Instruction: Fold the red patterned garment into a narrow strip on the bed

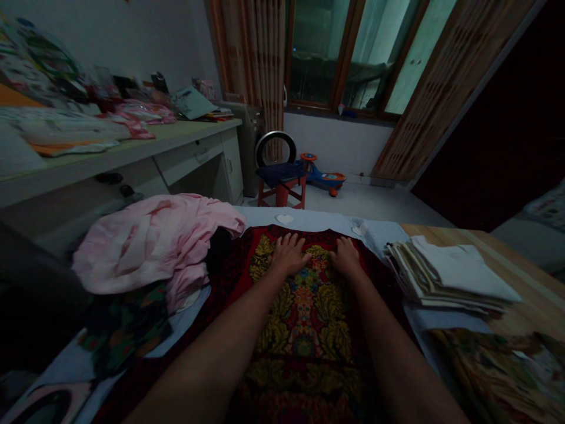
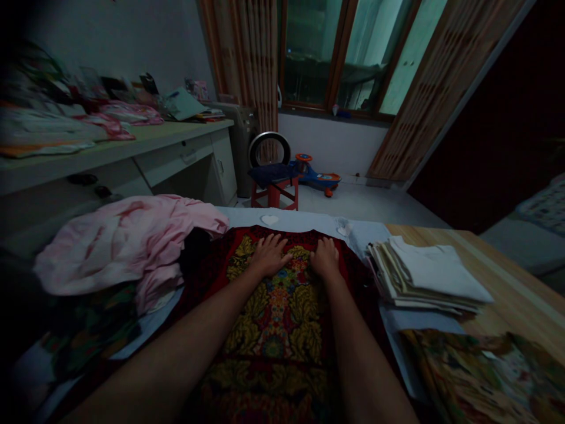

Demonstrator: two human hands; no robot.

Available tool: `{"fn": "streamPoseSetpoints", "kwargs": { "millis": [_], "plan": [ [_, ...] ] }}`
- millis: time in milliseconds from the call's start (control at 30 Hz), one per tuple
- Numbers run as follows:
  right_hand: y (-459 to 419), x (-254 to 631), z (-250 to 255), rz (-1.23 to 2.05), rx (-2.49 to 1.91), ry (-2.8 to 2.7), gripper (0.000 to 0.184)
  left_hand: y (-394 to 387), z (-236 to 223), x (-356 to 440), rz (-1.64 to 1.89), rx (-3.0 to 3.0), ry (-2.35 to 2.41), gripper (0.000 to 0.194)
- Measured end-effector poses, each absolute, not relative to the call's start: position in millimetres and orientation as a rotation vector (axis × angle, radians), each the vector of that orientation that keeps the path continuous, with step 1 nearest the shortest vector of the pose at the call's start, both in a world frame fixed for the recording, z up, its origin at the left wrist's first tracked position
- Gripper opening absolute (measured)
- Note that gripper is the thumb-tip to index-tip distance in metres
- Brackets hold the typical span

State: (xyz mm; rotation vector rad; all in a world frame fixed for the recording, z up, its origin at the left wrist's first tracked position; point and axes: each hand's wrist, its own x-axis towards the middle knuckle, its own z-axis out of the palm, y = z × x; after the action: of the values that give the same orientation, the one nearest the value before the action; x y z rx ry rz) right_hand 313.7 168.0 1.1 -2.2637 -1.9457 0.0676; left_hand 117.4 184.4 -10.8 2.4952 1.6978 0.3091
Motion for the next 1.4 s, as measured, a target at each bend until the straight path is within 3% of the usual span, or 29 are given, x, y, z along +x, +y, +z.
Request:
{"fn": "streamPoseSetpoints", "kwargs": {
  "millis": [233,767,900,1033,1200,1400],
  "plan": [
    [129,286,-14,0.177,-2.049,-2.149,0.055,183,-12,117,0.332,2.516,1.699,0.066],
    [128,309,-15,-0.002,-2.428,-1.705,0.072,183,-14,118,0.292,2.524,1.737,0.064],
    [124,298,-11,-0.007,-2.199,-1.922,0.062,183,-15,119,0.321,2.535,1.734,0.062],
    [122,289,-10,0.188,-1.965,-2.183,0.053,180,-12,119,0.382,2.547,1.751,0.053],
    [119,286,-10,0.174,-2.129,-2.060,0.059,173,-1,117,0.576,2.619,1.794,0.039],
    [115,283,-8,0.172,-2.276,-1.941,0.063,170,5,115,0.343,2.703,1.648,0.024]
  ]
}}
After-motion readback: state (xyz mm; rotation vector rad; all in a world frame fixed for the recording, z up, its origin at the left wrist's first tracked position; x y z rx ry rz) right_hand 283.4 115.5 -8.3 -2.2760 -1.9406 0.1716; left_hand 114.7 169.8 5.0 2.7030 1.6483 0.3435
